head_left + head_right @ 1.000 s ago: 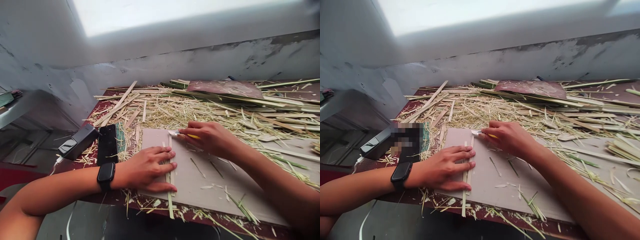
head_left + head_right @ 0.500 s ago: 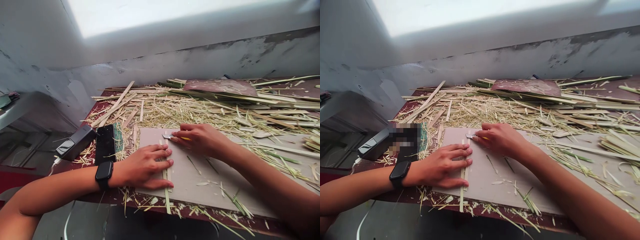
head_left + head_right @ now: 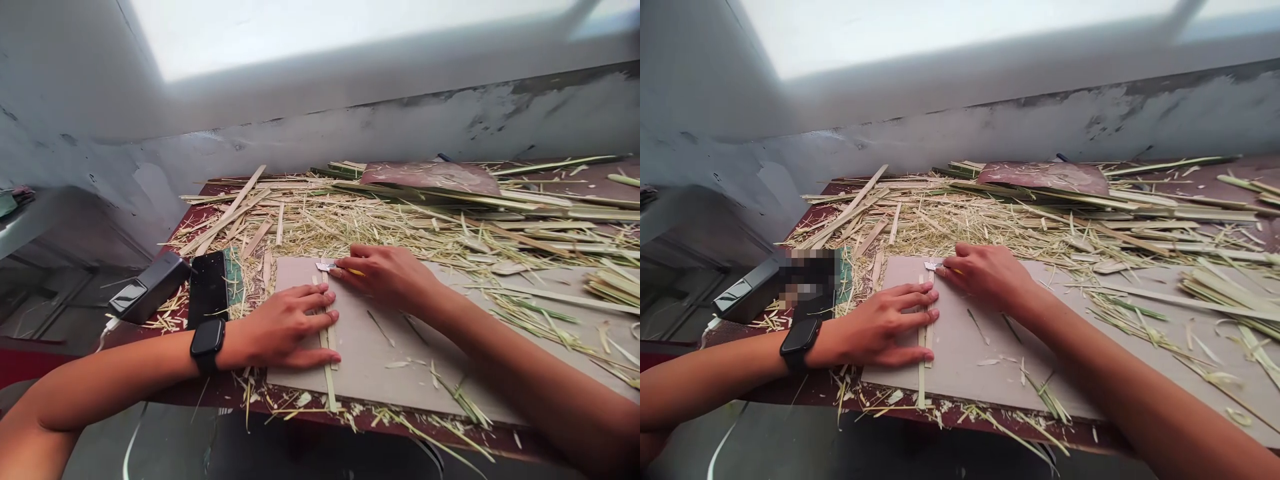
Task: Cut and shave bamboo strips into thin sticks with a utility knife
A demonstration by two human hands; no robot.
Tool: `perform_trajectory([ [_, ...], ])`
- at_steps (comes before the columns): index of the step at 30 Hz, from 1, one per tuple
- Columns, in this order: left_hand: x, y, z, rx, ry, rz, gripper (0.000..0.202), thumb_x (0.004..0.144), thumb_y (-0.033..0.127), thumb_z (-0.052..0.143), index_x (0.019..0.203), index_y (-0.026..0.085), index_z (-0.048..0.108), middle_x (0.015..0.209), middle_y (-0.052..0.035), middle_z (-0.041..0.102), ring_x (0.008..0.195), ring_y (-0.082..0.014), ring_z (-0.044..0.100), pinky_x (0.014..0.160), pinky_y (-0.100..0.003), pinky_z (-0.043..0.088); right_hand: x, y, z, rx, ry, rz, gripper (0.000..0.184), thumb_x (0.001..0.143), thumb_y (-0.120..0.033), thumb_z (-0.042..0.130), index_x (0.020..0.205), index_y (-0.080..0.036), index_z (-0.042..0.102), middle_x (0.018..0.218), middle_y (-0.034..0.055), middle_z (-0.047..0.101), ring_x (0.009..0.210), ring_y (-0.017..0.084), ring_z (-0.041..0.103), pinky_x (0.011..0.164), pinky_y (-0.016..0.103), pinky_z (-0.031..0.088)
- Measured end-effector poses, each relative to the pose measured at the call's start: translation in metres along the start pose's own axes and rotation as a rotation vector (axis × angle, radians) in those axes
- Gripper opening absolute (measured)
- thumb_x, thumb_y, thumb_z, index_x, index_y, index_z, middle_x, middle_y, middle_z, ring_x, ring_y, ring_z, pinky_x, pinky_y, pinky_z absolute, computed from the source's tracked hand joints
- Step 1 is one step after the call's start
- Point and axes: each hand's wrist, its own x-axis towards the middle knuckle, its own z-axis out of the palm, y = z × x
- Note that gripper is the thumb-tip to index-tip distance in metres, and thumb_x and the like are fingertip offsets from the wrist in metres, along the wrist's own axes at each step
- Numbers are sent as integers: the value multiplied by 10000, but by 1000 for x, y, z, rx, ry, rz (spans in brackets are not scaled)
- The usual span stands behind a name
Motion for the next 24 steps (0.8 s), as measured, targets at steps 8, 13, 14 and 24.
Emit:
perform_trajectory([
  [8, 3, -2, -1, 11, 34, -1, 568, 1014, 603, 598, 1184, 81, 745, 1290, -198, 750, 1243, -301, 724, 1146, -452, 574, 4, 31, -1, -143, -63, 103, 513, 1110, -420, 384, 893, -176, 780, 813, 70, 638, 598, 124, 435, 578, 314, 190],
  [13, 3, 0, -2, 24, 43, 1, 587, 1016, 615, 591, 1204, 80, 740, 1308, -201, 747, 1261, -301, 722, 1152, -444, 574, -4, 49, 3, -67, 45, 63, 491, 1109, -472, 408, 1046, -224, 827, 809, 61, 651, 629, 142, 510, 584, 300, 248],
  [14, 2, 0, -1, 26, 48, 2, 588, 1014, 617, 593, 1206, 81, 740, 1315, -202, 745, 1267, -305, 719, 1152, -445, 574, -5, 49, 4, -46, 62, 43, 483, 1110, -471, 414, 1060, -229, 829, 812, 60, 660, 630, 142, 521, 587, 299, 259],
  [24, 1, 3, -2, 45, 40, -48, 353, 1028, 326, 560, 1239, 98, 726, 1396, -209, 696, 1327, -300, 669, 1130, -465, 584, -12, 51, -1, 122, 99, -34, 364, 1089, -415, 506, 1086, -238, 823, 881, 60, 731, 676, 152, 629, 618, 304, 397],
])
